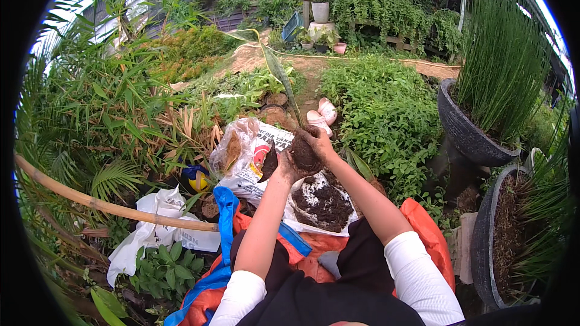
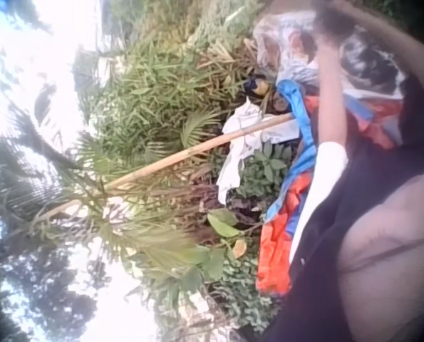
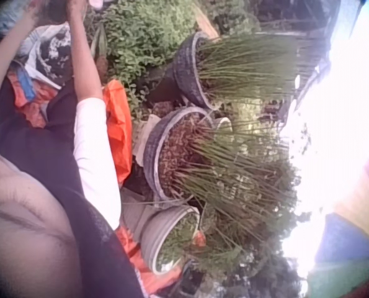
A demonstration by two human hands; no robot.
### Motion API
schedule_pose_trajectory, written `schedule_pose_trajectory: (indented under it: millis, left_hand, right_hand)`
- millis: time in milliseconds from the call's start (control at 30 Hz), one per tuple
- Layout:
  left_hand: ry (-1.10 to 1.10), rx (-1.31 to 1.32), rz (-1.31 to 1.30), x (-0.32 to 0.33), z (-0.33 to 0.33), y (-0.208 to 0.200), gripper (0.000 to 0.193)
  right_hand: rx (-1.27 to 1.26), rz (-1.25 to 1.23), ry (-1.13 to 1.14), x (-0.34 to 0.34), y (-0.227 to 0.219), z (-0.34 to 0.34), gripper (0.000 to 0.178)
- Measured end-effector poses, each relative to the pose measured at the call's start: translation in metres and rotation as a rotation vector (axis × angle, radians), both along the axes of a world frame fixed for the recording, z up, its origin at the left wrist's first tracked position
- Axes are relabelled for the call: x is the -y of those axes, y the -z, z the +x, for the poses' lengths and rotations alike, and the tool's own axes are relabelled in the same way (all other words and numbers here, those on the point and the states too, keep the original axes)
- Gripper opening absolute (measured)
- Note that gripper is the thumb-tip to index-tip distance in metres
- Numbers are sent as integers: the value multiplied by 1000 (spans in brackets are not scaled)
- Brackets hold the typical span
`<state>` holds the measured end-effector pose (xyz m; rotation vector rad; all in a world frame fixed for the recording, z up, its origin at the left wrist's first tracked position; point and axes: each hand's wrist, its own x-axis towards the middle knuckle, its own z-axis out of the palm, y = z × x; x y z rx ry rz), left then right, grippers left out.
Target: The person sits on the ground and uses their hands to pack soil around the base of a plant cutting. They repeatedly add soil, press it firmly, and adjust the cutting to secure it in place.
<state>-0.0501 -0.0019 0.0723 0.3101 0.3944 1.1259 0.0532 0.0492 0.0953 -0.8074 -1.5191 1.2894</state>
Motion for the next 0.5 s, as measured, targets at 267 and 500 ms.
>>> schedule_pose_trajectory:
  millis: [267,500]
  left_hand:
    - [-395,-173,-3,-2,6,10,53]
    - [-416,-339,14,0,5,14,60]
  right_hand:
    - [163,392,302,26,0,-18,25]
    - [-157,23,230,26,16,-27,24]
